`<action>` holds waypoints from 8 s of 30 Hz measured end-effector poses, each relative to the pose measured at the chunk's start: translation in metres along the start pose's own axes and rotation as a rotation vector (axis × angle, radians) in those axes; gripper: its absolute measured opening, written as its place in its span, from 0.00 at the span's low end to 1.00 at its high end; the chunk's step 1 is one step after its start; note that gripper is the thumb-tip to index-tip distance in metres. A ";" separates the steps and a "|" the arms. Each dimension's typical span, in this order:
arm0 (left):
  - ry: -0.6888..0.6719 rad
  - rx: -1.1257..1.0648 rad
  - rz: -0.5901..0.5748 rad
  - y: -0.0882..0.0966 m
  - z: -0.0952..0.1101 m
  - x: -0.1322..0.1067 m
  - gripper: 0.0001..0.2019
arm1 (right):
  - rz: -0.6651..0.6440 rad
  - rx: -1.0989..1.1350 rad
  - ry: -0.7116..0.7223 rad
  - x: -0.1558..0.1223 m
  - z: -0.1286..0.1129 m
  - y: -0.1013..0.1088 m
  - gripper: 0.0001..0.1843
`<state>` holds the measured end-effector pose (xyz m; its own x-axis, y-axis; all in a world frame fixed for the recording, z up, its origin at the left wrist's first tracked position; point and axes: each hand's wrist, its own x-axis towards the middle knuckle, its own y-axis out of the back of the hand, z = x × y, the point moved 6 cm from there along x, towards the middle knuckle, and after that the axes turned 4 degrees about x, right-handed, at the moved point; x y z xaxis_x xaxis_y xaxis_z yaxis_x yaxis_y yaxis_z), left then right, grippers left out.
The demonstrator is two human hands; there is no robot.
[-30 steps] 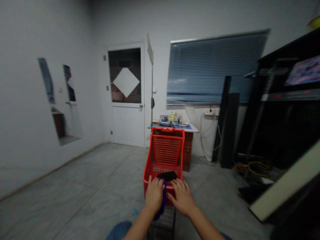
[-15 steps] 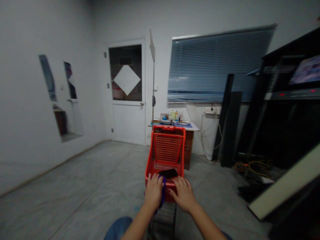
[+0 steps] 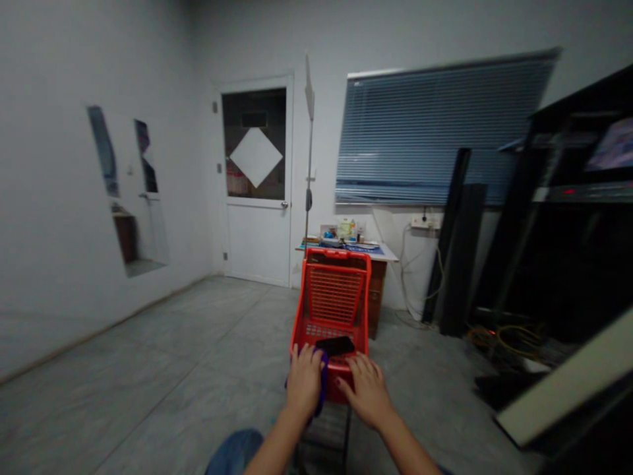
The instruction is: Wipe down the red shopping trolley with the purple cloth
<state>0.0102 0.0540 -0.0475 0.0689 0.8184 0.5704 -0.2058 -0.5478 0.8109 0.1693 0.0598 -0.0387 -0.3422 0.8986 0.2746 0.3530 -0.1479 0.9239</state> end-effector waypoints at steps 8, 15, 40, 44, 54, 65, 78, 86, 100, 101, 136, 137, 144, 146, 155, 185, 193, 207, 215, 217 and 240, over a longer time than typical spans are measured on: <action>-0.169 -0.063 -0.068 0.001 0.018 0.004 0.16 | -0.003 0.001 0.052 -0.002 0.015 0.006 0.28; -0.059 0.022 -0.035 0.012 -0.024 0.001 0.16 | -0.011 0.041 0.034 -0.001 0.011 0.004 0.29; -0.015 -0.108 -0.115 0.022 -0.069 0.007 0.16 | 0.079 0.137 -0.028 -0.014 -0.047 -0.011 0.32; -0.051 -0.131 -0.105 0.018 -0.046 -0.001 0.15 | -0.022 0.147 0.110 -0.003 -0.053 -0.009 0.33; -0.067 -0.171 -0.108 0.011 -0.070 0.004 0.16 | -0.008 0.067 0.078 0.032 -0.021 0.014 0.31; -0.010 -0.200 -0.057 0.015 -0.021 -0.009 0.16 | 0.031 0.069 0.018 0.030 -0.047 -0.002 0.35; -0.006 -0.129 -0.106 0.025 -0.062 0.013 0.15 | 0.024 0.085 -0.063 0.019 -0.051 -0.002 0.34; -0.144 -0.234 -0.144 0.023 -0.043 -0.006 0.16 | 0.025 0.098 -0.060 0.009 -0.053 0.002 0.32; 0.091 -0.208 0.005 0.022 -0.019 -0.002 0.17 | 0.011 0.044 -0.048 0.030 -0.025 0.010 0.35; 0.105 -0.183 0.032 0.022 -0.011 -0.004 0.17 | 0.018 0.042 -0.054 0.030 -0.027 0.011 0.35; -0.001 0.074 -0.042 0.017 -0.009 0.033 0.16 | 0.076 -0.012 -0.065 0.045 -0.010 0.024 0.35; -0.032 0.057 -0.054 0.017 -0.004 0.037 0.16 | 0.072 -0.015 -0.064 0.044 -0.009 0.025 0.35; -0.049 -0.099 -0.145 0.027 -0.056 0.020 0.15 | 0.061 -0.023 -0.053 0.042 -0.004 0.028 0.35; -0.007 -0.062 -0.129 0.027 -0.062 0.016 0.16 | 0.064 -0.023 -0.056 0.042 -0.005 0.027 0.35; -0.059 0.063 -0.066 0.014 0.023 0.049 0.16 | 0.047 -0.021 -0.065 0.040 -0.006 0.034 0.36; 0.130 0.121 -0.152 0.024 -0.023 0.029 0.19 | 0.035 -0.020 -0.054 0.041 -0.001 0.027 0.36; -0.061 0.033 -0.149 0.015 0.005 0.040 0.16 | 0.043 -0.015 -0.041 0.036 0.001 0.033 0.34; -0.029 0.039 -0.034 0.008 0.036 0.046 0.15 | -0.024 -0.037 -0.017 0.039 0.005 0.038 0.36; 0.015 -0.045 -0.048 0.020 -0.037 0.019 0.15 | 0.051 -0.141 -0.061 0.038 0.048 0.068 0.35; 0.064 -0.016 -0.042 0.022 -0.035 0.019 0.16 | 0.080 -0.142 -0.060 0.036 0.045 0.065 0.35; -0.034 0.009 -0.060 0.010 0.039 0.056 0.16 | 0.131 -0.041 -0.103 0.026 0.016 0.054 0.36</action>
<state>0.0501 0.0873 -0.0026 0.1137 0.8435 0.5249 -0.1913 -0.4999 0.8447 0.1940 0.0816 0.0140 -0.2041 0.9076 0.3668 0.3521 -0.2816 0.8926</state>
